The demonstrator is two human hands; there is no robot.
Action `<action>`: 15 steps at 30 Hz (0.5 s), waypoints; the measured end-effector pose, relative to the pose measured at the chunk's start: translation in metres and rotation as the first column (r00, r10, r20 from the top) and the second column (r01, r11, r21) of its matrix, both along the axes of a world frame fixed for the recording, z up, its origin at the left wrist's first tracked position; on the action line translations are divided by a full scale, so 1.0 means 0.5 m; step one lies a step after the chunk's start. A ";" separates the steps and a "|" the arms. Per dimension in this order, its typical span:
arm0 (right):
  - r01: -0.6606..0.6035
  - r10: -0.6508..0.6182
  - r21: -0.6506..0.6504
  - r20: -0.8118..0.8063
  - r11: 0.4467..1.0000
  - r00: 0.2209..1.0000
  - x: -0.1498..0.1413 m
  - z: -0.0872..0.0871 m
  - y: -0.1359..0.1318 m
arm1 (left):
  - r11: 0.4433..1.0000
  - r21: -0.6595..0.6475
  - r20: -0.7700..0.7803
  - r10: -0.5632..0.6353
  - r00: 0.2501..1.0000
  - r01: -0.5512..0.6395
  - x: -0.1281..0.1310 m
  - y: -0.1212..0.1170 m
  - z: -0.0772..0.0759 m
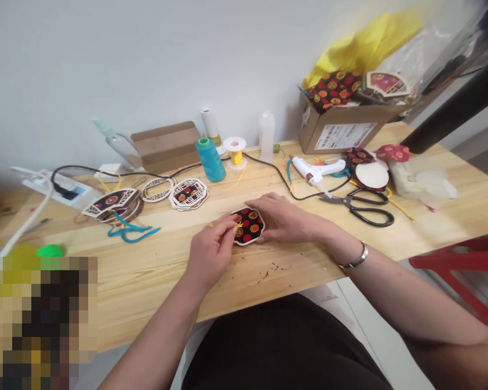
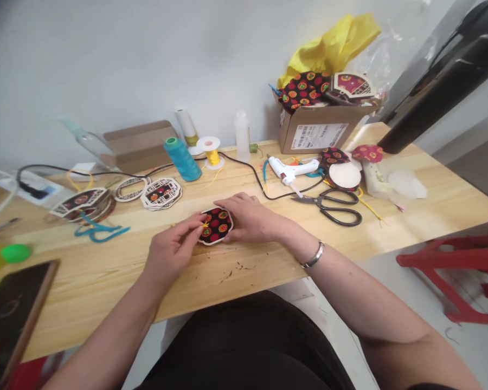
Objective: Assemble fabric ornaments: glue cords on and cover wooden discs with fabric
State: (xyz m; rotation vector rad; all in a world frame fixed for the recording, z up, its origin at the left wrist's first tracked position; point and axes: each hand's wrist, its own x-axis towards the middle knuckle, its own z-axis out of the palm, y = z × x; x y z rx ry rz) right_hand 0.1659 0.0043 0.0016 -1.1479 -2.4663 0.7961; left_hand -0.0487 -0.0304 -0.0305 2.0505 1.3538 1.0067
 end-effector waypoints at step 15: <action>-0.031 0.032 0.045 -0.026 0.998 0.999 0.005 -0.008 -0.001 | 1.000 -0.008 -0.031 0.007 0.999 -0.008 0.002 -0.003 0.008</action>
